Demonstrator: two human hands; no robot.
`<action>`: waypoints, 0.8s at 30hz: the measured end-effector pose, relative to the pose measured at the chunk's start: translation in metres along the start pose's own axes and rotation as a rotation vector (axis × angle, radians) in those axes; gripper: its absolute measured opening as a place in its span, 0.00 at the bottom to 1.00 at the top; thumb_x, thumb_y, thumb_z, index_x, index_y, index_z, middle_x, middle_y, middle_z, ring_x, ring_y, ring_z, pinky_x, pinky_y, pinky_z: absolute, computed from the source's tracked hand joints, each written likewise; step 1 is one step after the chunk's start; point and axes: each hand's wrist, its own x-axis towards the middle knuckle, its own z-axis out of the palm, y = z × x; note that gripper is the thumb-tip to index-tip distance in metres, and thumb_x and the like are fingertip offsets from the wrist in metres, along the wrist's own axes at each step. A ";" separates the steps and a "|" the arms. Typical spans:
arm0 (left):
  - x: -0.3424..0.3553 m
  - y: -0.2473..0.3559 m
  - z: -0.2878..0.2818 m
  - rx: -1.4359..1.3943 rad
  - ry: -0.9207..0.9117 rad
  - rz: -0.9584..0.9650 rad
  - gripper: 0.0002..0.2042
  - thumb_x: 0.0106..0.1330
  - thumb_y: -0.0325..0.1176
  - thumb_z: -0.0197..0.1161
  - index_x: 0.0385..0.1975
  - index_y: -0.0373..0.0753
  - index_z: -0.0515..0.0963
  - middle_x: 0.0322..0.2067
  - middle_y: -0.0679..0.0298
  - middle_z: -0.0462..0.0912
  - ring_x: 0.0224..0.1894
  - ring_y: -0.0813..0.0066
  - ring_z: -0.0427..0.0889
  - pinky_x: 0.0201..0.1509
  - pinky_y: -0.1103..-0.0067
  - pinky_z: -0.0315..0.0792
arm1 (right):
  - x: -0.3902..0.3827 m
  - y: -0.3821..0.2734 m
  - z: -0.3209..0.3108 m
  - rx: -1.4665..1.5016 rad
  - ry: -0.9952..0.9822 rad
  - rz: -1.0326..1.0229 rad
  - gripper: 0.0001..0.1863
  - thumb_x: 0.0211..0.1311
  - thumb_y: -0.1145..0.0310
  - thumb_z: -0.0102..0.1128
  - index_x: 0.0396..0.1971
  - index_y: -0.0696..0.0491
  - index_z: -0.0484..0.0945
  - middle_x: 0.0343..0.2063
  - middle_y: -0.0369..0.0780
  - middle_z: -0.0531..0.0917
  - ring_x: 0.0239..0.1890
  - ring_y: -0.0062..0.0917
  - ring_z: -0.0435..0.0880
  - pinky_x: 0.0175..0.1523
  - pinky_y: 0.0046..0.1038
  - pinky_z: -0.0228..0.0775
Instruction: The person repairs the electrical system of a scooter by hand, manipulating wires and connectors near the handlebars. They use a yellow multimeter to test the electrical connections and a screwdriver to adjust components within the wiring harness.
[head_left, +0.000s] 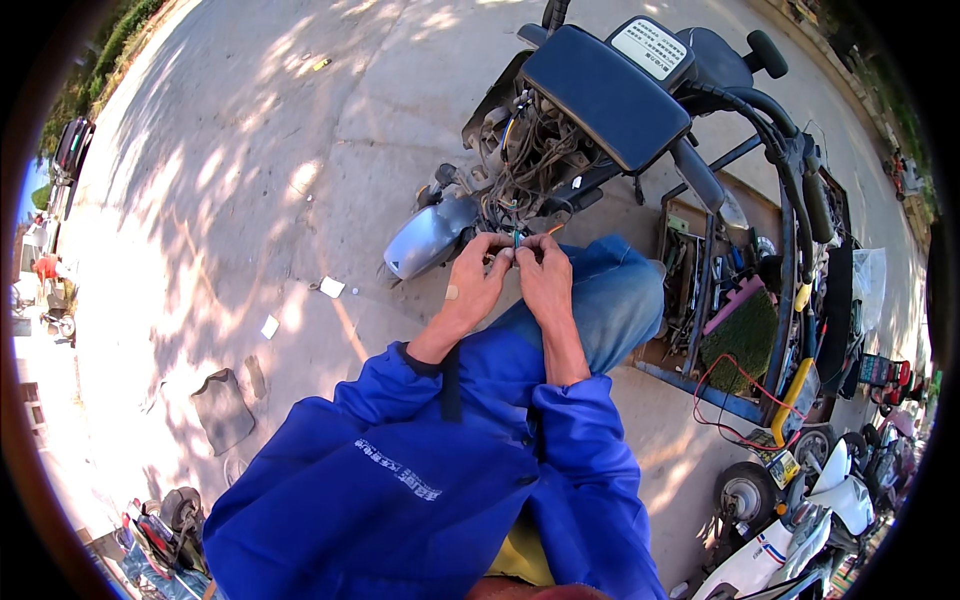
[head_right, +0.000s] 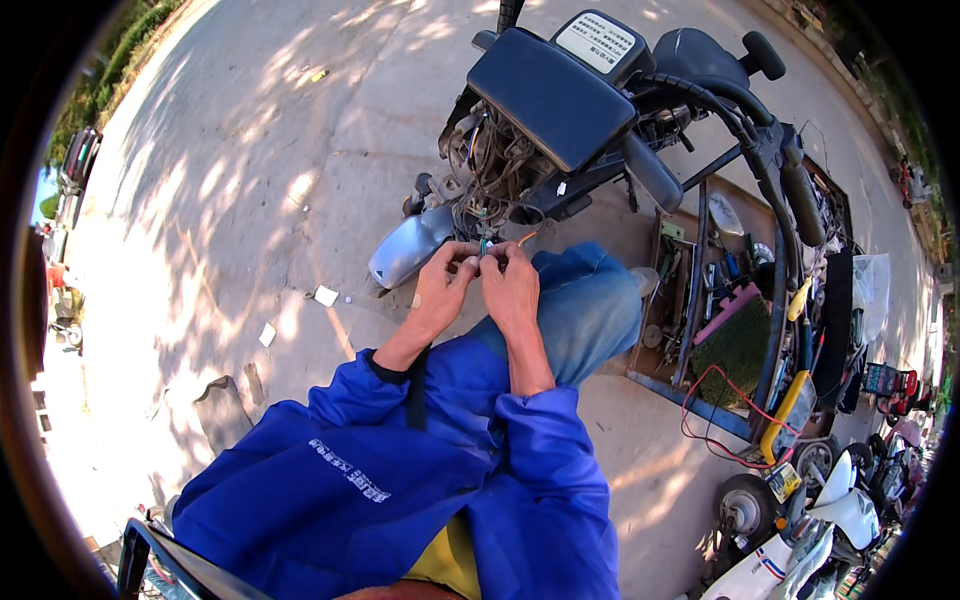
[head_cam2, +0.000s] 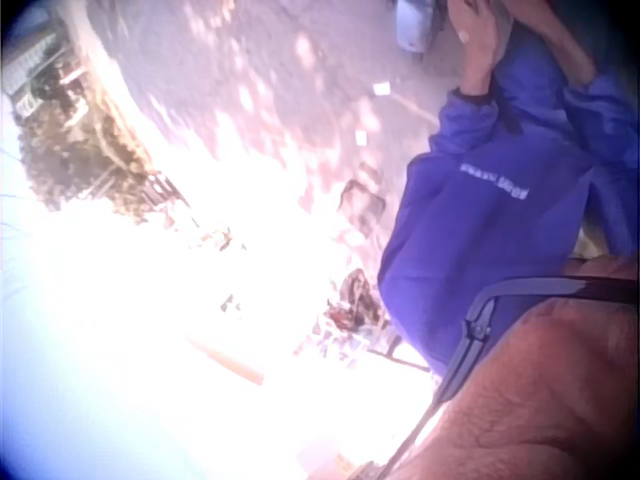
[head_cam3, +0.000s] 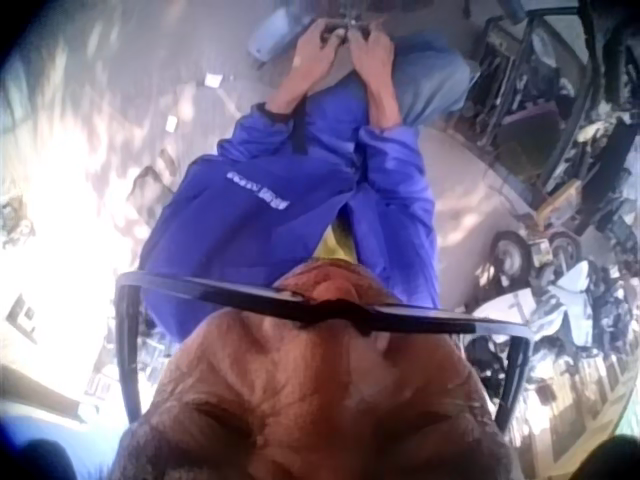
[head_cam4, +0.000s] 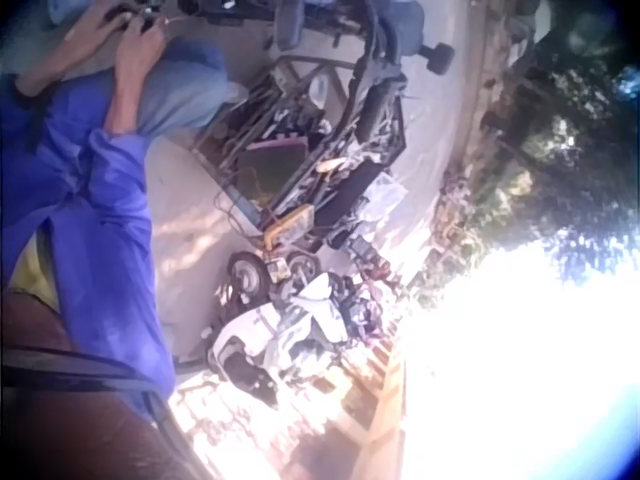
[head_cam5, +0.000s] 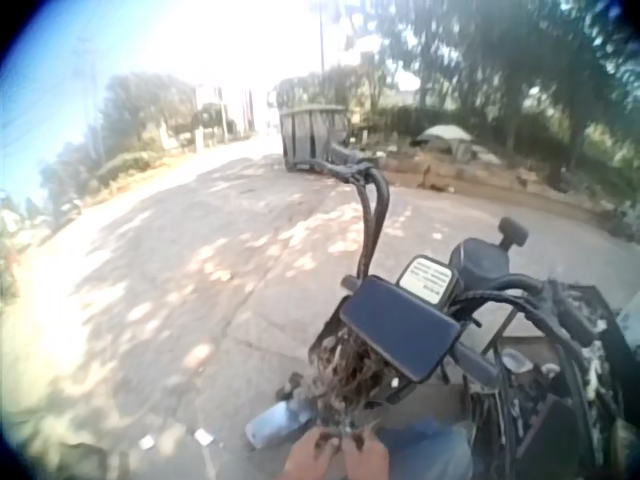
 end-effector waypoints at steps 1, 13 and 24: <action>0.000 0.000 0.000 -0.019 -0.001 -0.023 0.10 0.74 0.29 0.60 0.49 0.33 0.80 0.42 0.55 0.87 0.41 0.67 0.86 0.49 0.72 0.78 | 0.000 -0.001 -0.001 -0.012 -0.015 0.002 0.14 0.64 0.64 0.61 0.41 0.60 0.83 0.34 0.49 0.89 0.38 0.41 0.89 0.47 0.37 0.79; 0.015 0.003 -0.007 -0.151 -0.073 -0.171 0.15 0.75 0.34 0.63 0.53 0.29 0.83 0.39 0.62 0.87 0.40 0.80 0.81 0.44 0.78 0.76 | -0.008 -0.007 -0.005 0.045 -0.078 -0.103 0.12 0.64 0.66 0.64 0.38 0.61 0.83 0.30 0.45 0.86 0.29 0.28 0.84 0.39 0.33 0.76; 0.012 0.008 -0.007 -0.040 -0.135 -0.104 0.13 0.72 0.30 0.62 0.48 0.27 0.82 0.34 0.62 0.87 0.37 0.79 0.82 0.43 0.78 0.76 | 0.030 -0.001 0.002 0.604 0.002 0.165 0.18 0.77 0.67 0.56 0.57 0.63 0.77 0.36 0.38 0.86 0.22 0.12 0.74 0.25 0.20 0.66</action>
